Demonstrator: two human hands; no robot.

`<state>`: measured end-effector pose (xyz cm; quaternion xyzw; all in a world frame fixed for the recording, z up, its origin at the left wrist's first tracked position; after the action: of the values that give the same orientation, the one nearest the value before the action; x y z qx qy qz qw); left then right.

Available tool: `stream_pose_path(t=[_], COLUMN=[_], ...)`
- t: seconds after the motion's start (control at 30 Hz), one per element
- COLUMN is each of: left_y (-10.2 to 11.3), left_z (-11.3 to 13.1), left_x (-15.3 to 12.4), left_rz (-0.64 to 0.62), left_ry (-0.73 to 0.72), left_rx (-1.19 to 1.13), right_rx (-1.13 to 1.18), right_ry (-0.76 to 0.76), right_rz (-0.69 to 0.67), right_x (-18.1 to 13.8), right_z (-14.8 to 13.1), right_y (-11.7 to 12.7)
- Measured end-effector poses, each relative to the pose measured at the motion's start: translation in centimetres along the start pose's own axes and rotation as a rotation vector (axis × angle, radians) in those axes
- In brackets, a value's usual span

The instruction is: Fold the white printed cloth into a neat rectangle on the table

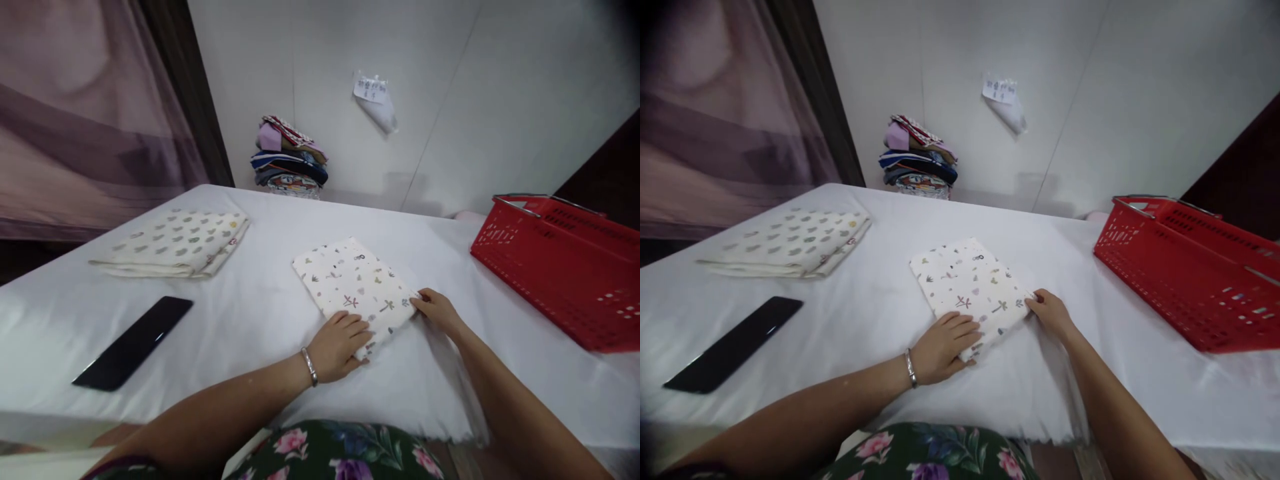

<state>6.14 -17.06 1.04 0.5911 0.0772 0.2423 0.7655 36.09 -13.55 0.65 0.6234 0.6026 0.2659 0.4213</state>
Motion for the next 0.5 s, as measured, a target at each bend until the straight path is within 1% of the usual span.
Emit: stream_pose_path(t=[0.07,0.13,0.17,0.2,0.23,0.3,0.37,0.43,0.5], left_y=[0.2,0.6,0.9,1.2,1.5,2.5,3.8,5.1,6.2], left_z=[0.1,0.2,0.1,-0.1,-0.4,-1.8,-4.3,-7.5,-10.7], left_x=[-0.1,-0.4,-0.5,-0.7,-0.8,-1.0,-1.0,-0.8,-0.5], left_rz=[-0.019,-0.048,-0.065,-0.076,-0.077,-0.028,0.086,0.207,0.252], left_ry=[-0.005,-0.022,-0.034,-0.042,-0.042,0.015,0.185,0.454,0.712], left_rx=[-0.017,-0.045,-0.065,-0.089,-0.113,-0.149,-0.153,-0.129,-0.082], right_rx=[-0.081,-0.149,-0.17,-0.187,-0.209,-0.277,-0.355,-0.392,-0.4], right_ry=[0.076,0.243,0.35,0.46,0.559,0.679,0.698,0.666,0.643], right_rz=[0.116,0.247,0.281,0.276,0.239,0.126,0.033,-0.006,-0.012], right_x=[-0.4,-1.4,-2.0,-2.6,-3.2,-4.3,-4.9,-5.2,-5.2], right_z=[-0.3,-1.2,-1.8,-2.3,-2.9,-3.7,-4.0,-4.1,-4.1], right_y=[0.0,-0.3,-0.7,-1.2,-1.8,-3.0,-4.0,-4.5,-4.7])
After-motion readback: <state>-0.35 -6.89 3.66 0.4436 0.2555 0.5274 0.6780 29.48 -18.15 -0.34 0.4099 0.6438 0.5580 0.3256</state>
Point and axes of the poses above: each hand's wrist, its own x-axis towards the middle knuckle, its own y-axis out of the back of the hand, z = x × y, the point moved 1 cm from there along x, towards the middle knuckle, and after that the axes turned 10 degrees about -z, right-handed, at the moved point
